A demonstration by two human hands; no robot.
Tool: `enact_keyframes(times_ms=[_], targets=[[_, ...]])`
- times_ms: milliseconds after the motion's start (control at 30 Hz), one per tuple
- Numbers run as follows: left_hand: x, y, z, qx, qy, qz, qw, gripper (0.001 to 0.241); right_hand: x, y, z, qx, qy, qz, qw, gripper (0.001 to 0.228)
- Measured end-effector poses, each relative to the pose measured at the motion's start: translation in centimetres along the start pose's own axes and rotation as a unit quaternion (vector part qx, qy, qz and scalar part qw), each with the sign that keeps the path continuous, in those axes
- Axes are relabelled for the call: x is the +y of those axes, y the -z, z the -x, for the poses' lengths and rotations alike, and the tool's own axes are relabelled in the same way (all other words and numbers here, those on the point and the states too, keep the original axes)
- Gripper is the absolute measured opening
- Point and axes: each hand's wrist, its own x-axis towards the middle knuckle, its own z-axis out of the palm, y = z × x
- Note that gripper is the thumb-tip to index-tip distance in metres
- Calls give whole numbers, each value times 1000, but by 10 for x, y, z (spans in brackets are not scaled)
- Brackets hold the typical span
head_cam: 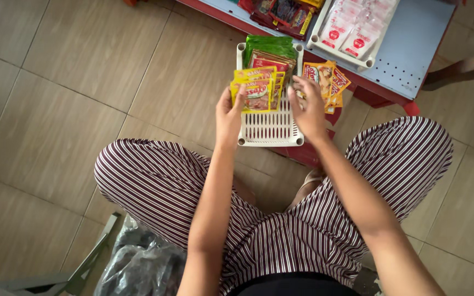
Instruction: The person sits on the floor and organizes small snack packets into a white plastic basket. They pick up packets from a nearby pile, arrange them neatly in the basket, and then place the filled basket onto a low shelf.
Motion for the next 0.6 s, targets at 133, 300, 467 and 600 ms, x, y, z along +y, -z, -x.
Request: enact_keyframes(times_ms=[133,300,467,600], targets=[[17,-18,19,20,8,35,999,19,-49,18,6,-124,-6,-154,980,42],[17,-39,34,29,-24,-1,999,16,-86,10,17,-109,-27,-244,963,45],[40,-28,28,66,-33,4,997,15,-75,25,4,-111,-42,-245,962,31],[64,-16,22,141,-151,-59,977,19,-52,37,-7,-50,-28,-210,976,24]])
